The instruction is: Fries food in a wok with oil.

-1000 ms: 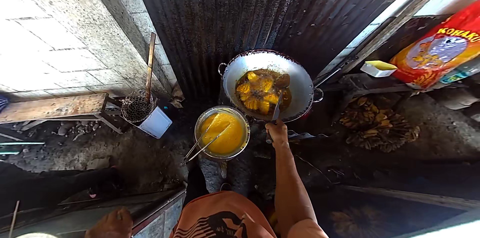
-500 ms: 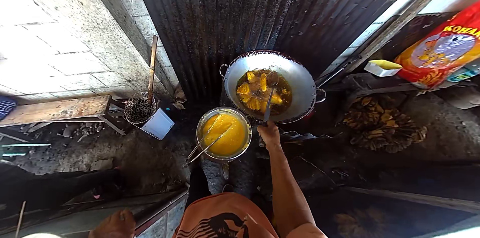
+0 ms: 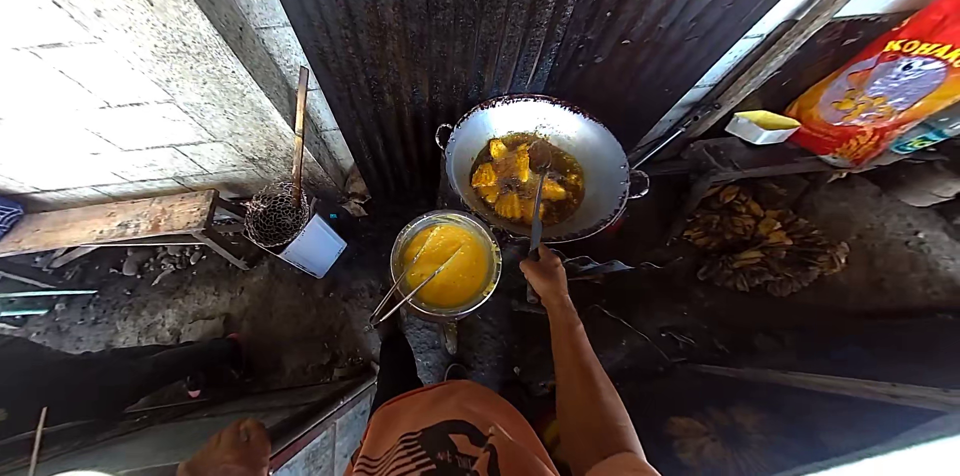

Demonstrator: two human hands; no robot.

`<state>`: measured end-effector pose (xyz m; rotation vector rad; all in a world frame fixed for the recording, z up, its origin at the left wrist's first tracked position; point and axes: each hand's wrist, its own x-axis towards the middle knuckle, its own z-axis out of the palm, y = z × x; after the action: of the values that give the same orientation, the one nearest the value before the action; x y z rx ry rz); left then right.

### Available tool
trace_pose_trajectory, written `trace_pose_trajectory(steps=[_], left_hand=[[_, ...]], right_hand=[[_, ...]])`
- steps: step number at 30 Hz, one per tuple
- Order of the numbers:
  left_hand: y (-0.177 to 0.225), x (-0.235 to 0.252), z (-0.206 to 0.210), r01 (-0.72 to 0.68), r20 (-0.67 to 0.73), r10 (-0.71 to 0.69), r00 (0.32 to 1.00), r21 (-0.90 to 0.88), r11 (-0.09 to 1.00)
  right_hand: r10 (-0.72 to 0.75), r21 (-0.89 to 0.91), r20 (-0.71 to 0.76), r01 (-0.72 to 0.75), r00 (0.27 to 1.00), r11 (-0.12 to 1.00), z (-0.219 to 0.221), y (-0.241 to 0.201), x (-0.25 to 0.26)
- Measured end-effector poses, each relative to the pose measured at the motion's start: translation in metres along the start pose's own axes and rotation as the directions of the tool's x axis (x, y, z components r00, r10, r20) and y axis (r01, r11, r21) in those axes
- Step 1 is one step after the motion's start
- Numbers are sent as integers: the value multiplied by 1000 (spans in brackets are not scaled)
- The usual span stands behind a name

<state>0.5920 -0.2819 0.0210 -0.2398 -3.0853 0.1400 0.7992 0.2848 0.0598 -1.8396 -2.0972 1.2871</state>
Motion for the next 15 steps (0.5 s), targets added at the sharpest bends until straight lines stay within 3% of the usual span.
trace_pose_trajectory(steps=[3,7,11,15], left_hand=[[2,-1,-4,-3,27,2,1000,12,1000],[-3,2,7,2,-39,-2,999,1,1000],[1,0,-1,-3,19,2,1000,15,1000],[0,2,0,1,3,-1,1000,3,1000]], right_hand=[[26,-105,31,-22,999,994,-2,-1,-1],[-9,-33,22,9,1000,999,-5,1,-9],[35,-145,41,-28,999,989,-5,4,-1],[-1,-98,40,5,999,995,-3,-1,-13]])
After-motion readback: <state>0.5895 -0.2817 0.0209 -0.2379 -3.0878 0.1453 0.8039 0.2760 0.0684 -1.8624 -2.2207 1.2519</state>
